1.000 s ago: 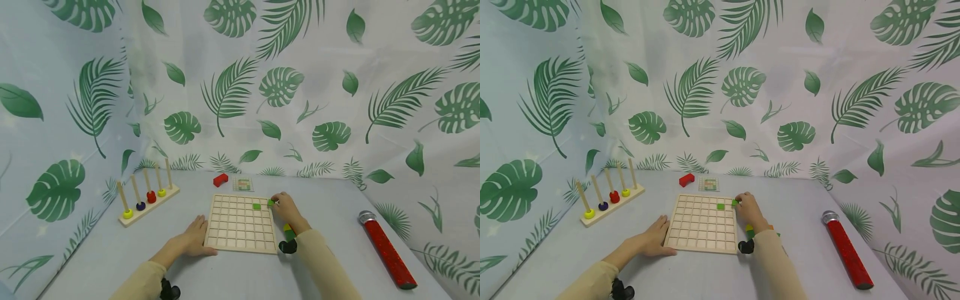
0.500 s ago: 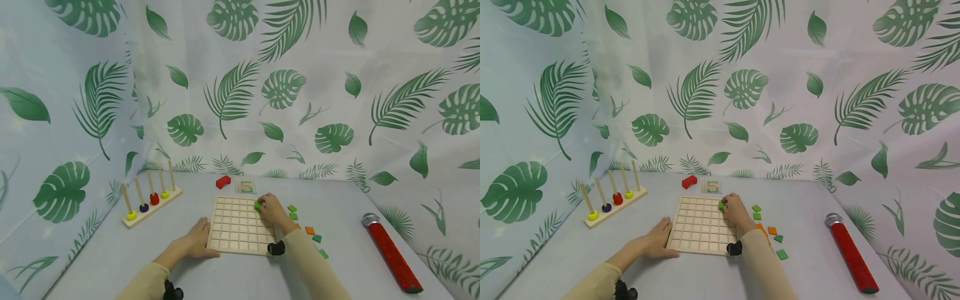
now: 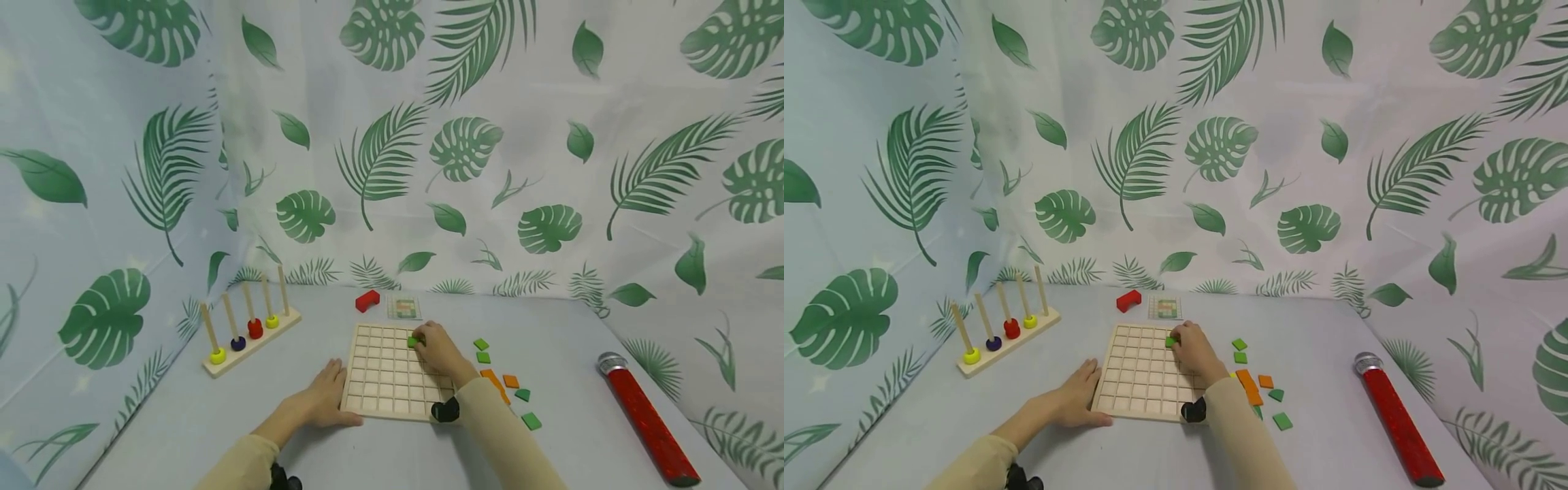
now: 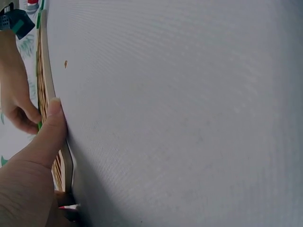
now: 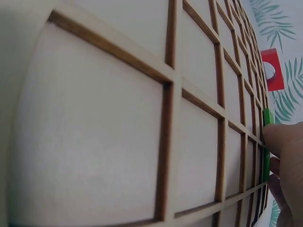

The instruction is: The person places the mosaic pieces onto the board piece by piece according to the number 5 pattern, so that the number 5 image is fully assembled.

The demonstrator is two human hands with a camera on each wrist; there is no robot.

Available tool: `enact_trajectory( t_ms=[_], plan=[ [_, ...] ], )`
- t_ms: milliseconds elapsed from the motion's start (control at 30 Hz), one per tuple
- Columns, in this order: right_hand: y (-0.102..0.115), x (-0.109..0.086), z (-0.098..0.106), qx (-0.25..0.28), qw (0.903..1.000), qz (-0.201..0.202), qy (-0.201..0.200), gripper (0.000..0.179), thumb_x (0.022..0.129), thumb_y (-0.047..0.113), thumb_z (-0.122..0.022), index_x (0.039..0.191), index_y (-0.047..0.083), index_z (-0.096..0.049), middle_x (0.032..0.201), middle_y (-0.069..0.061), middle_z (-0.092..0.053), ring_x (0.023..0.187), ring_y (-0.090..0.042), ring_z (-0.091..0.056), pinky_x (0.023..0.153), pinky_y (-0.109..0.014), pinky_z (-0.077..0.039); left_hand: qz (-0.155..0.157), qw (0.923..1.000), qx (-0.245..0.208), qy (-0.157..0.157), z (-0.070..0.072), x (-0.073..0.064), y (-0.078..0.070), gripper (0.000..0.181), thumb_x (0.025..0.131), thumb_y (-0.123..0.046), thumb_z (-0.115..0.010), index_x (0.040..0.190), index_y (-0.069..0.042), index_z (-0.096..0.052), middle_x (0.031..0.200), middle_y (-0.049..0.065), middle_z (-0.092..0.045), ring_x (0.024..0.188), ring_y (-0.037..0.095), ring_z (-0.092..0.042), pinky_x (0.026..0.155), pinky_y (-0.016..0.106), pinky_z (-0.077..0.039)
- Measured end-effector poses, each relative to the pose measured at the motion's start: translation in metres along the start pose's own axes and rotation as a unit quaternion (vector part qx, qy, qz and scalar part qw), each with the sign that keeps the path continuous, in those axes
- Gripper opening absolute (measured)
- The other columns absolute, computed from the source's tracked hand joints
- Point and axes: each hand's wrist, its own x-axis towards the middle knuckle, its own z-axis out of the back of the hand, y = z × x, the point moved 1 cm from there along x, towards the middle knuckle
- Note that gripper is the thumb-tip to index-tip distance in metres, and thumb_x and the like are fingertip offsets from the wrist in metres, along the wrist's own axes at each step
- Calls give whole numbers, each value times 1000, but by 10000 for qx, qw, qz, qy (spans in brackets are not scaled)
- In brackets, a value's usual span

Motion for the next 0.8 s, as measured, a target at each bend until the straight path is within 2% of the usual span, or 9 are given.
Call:
enact_trajectory(
  t_ms=[300,600,800],
  plan=[
    [2,-1,4,11,10000,-22,21,17,88,3,-64,104,2,-67,98,-7,-56,93,-24,-56,78,-36,-51,-17,9999,103,21,-1,1,2,105,80,-62,-63,141,15,-26,147,34,-19,139,44,-12,112,50,-19],
    [0,-4,4,11,10000,-14,-9,14,86,4,-66,100,4,-69,96,-5,-57,93,-24,-54,79,-38,-50,1,9999,-50,88,-2,1,2,106,79,-62,-64,141,15,-24,148,34,-17,139,44,-11,112,50,-18],
    [-2,-3,2,-6,9999,47,-89,17,87,5,-66,103,4,-68,96,-4,-57,93,-22,-53,79,-36,-49,-24,10000,-37,84,-1,1,1,106,79,-62,-63,141,15,-24,148,34,-17,139,45,-10,112,51,-18]
  ],
)
